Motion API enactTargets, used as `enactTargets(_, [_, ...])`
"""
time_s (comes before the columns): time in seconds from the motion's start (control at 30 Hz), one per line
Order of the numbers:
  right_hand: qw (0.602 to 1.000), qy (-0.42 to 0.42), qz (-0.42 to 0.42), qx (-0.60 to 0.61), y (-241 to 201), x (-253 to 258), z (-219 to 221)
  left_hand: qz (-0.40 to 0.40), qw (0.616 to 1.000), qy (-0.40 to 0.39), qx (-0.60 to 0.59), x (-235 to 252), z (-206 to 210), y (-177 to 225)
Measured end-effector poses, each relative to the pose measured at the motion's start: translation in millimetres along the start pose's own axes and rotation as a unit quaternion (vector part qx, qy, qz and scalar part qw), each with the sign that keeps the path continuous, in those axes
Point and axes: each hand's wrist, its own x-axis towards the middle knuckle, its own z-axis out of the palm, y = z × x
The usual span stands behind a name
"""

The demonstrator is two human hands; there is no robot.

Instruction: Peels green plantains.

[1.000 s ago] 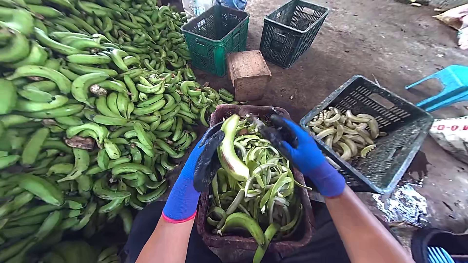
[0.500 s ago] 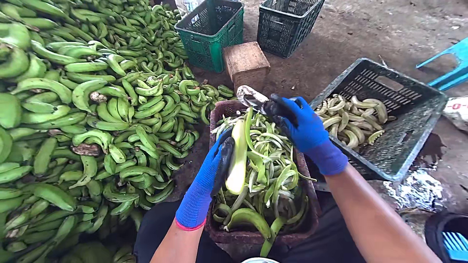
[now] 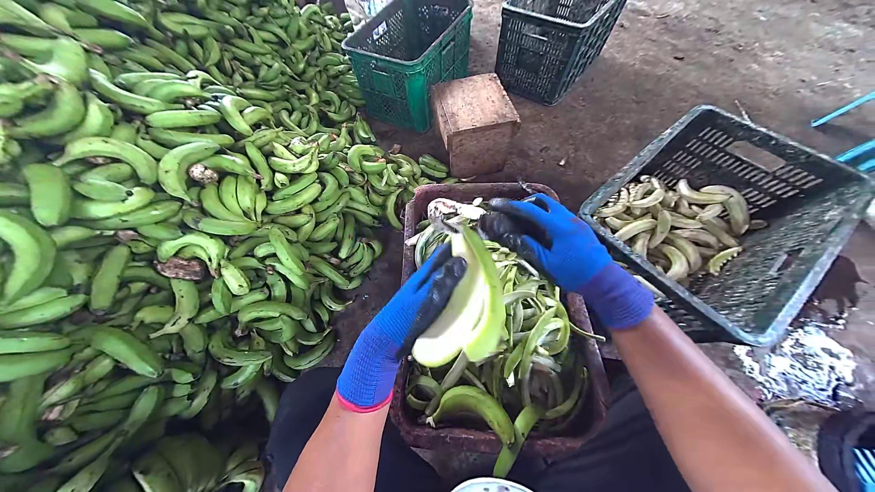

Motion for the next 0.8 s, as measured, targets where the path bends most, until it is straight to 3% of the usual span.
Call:
enactTargets(0.07, [0.999,-0.011,0.031,0.015,-1,-2,1,-0.017,0.999,-0.022,0.022,2,0,-4])
enactTargets(0.13, [0.999,-0.010,0.022,0.025,-5,-9,8,0.010,0.996,0.079,-0.045,10,2,-14])
enactTargets(0.23, [0.998,0.011,-0.059,0.018,-14,-25,26,0.086,0.925,0.260,-0.264,27,-1,-22])
enactTargets(0.3, [0.996,0.025,-0.081,0.004,-18,-30,32,0.127,0.878,0.301,-0.350,31,-5,-22])
enactTargets(0.37, [0.998,0.029,-0.059,0.010,-18,-26,25,0.158,0.876,0.263,-0.372,29,-1,-24])
enactTargets(0.47, [0.999,0.035,-0.021,0.035,-12,-19,9,0.142,0.923,0.160,-0.319,21,5,-15])
enactTargets(0.6, [0.997,0.039,-0.060,-0.011,0,-19,7,0.029,0.975,0.169,-0.142,18,5,-5])
enactTargets(0.7, [0.999,-0.023,-0.001,0.031,3,-15,6,0.011,0.997,0.077,0.013,11,6,-8])
enactTargets(0.77, [0.994,-0.054,0.047,0.079,4,-9,2,-0.011,0.998,0.004,0.055,10,10,-8])
enactTargets(0.8, [0.992,-0.060,0.064,0.093,4,-7,3,-0.017,0.998,0.004,0.054,13,12,-11])
